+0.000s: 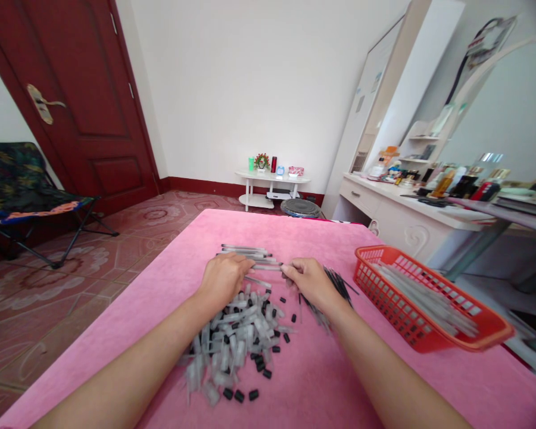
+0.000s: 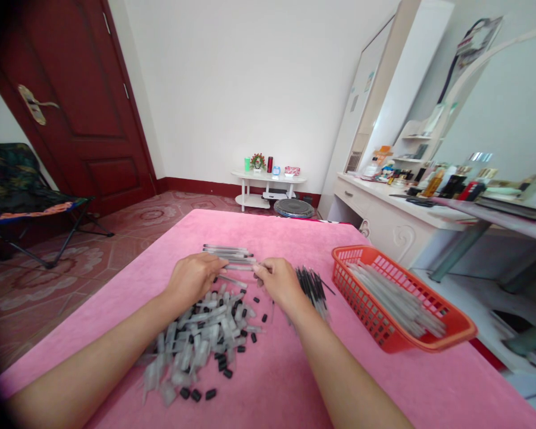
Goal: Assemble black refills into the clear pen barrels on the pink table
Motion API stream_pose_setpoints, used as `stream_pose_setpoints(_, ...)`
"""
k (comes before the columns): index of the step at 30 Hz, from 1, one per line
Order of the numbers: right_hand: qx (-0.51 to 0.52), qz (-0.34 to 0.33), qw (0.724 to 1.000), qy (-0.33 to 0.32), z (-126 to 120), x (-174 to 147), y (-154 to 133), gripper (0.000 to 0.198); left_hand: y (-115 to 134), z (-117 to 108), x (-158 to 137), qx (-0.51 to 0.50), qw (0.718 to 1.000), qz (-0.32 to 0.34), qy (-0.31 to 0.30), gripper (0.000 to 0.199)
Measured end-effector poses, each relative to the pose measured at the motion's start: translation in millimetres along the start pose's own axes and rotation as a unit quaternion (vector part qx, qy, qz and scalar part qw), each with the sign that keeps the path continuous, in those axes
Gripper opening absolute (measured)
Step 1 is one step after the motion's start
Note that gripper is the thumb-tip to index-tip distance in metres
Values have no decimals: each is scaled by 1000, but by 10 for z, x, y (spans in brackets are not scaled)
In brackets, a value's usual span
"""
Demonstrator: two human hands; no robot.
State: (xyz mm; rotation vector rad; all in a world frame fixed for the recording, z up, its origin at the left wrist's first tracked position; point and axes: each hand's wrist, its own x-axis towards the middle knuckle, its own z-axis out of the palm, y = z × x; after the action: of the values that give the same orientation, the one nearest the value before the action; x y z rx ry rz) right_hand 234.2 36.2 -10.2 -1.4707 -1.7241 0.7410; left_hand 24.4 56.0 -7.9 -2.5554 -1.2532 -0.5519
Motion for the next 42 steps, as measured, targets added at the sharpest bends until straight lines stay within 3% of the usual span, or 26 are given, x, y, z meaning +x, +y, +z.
stream_pose_setpoints(3, 1, -31, 999, 24, 11, 0, 13, 7, -6, 1, -3, 0, 1000, -1, -1, 24)
stream_pose_setpoints(11, -3, -18, 1000, 6, 21, 0, 32, 31, -17, 9, -5, 1, 1000, 3, -4, 25)
stream_pose_setpoints(17, -4, -49, 998, 40, -8, 22, 66, 9, -5, 11, 2, 0, 1000, 7, -18, 24)
stream_pose_setpoints(22, -9, -81, 995, 65, 1, 30, 99, 14, 31, 30, 10, 7, 999, 0, -48, 22)
stream_pose_setpoints(27, -76, -123, 984, 99, -91, 6, 56, 17, -2, 45, 10, 3, 998, -19, -59, 31)
stream_pose_setpoints(31, -70, -116, 983, 127, -144, 15, 49, 15, -62, 36, 19, -15, 996, -52, -67, 28)
stream_pose_setpoints(34, -23, -88, 993, 81, -61, 6, 60, 13, -68, 41, 23, -14, 996, -62, -56, 24)
stream_pose_setpoints(38, -6, -62, 997, -46, 119, -37, 71, 12, -50, 59, 21, 11, 997, -62, -45, 23)
stream_pose_setpoints(42, 48, -50, 997, -13, 190, -50, 41, 24, -37, 43, 16, 11, 999, -24, -26, 23)
